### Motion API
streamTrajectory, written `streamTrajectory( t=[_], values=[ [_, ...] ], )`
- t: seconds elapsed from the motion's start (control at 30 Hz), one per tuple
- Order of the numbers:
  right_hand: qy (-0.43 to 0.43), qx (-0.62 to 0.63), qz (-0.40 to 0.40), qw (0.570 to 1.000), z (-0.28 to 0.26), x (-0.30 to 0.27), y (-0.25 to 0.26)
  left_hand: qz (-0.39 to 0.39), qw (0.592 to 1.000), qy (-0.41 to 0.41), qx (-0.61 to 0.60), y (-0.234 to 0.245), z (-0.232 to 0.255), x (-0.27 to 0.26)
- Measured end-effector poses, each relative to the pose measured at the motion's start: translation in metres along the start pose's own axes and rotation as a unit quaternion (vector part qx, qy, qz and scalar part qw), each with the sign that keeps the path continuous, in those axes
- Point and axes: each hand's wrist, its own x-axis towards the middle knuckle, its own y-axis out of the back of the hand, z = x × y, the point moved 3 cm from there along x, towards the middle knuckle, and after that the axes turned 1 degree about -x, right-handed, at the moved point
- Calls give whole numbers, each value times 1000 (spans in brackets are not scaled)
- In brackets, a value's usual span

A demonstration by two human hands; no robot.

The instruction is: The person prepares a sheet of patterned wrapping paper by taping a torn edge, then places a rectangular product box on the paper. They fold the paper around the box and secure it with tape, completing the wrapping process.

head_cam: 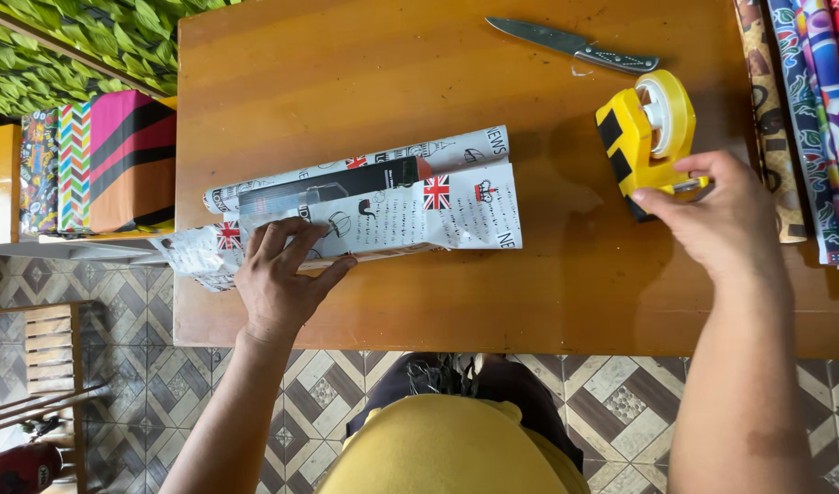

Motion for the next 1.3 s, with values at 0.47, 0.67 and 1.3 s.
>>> streamTrajectory(
  t=[0.47, 0.67, 1.3],
  values=[
    [9, 137, -89, 987, -36, 10, -74, 15, 1000, 23, 1, -3, 3, -8],
    [25, 174, -94, 980, -45, 24, -69, 27, 999, 28, -13, -2, 3, -8],
    [68, 433, 19, 899, -21, -33, -85, 11, 999, 30, -14, -3, 0, -8]
  ],
)
